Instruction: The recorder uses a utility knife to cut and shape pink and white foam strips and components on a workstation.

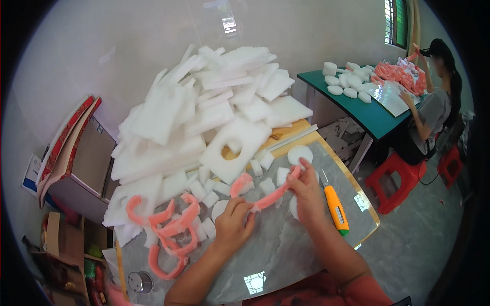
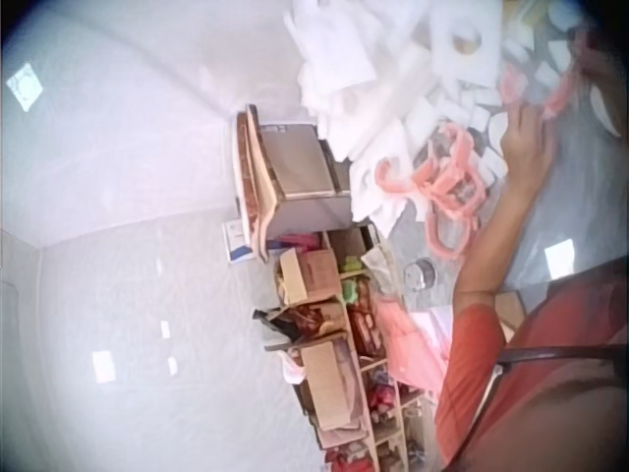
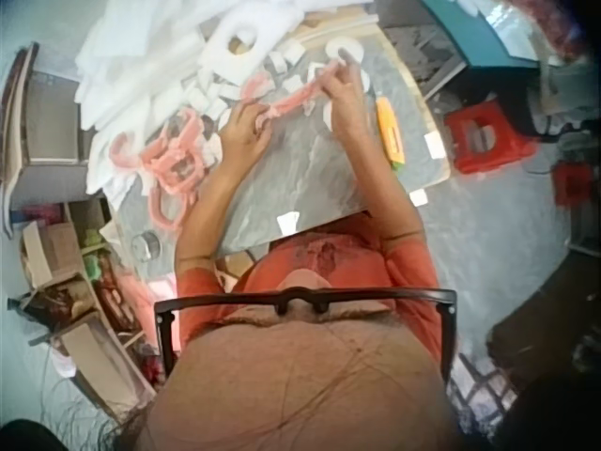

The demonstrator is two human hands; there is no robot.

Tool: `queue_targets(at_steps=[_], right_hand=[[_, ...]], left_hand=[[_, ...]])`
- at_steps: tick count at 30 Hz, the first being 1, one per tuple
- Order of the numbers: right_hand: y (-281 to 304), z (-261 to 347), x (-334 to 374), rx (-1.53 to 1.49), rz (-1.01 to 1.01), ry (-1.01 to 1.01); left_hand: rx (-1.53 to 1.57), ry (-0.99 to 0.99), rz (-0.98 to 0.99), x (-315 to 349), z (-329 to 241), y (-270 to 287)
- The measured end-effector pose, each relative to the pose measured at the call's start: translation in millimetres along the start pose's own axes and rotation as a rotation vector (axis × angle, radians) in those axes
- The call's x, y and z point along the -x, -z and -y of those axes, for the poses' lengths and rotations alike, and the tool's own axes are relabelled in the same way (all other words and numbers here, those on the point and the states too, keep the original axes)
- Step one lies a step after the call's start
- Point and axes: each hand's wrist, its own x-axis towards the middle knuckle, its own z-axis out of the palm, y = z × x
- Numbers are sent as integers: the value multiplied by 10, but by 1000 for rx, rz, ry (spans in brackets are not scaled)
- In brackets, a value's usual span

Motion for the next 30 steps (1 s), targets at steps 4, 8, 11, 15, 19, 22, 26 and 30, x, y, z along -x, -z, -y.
queue_targets(at_steps=[4,8,11,15,19,22,26,30], right_hand=[[305,302,125,416,-53,199],[750,478,292,946,119,359],[1027,399,403,1332,131,395],[1163,372,491,1449,105,353],[1214,375,489,1421,76,231],[1203,419,490,1383,53,216],[1244,514,535,1019,30,-23],[1353,473,677,541,46,-122]], left_hand=[[-119,-10,136,39,-15,-1],[-142,-69,306,266,-19,-17],[-61,-31,318,405,-56,25],[-23,152,350,612,-53,119],[-33,59,474,555,-45,133],[24,-1,469,562,-33,120],[-12,-17,366,409,7,198],[-316,-220,403,78,114,133]])
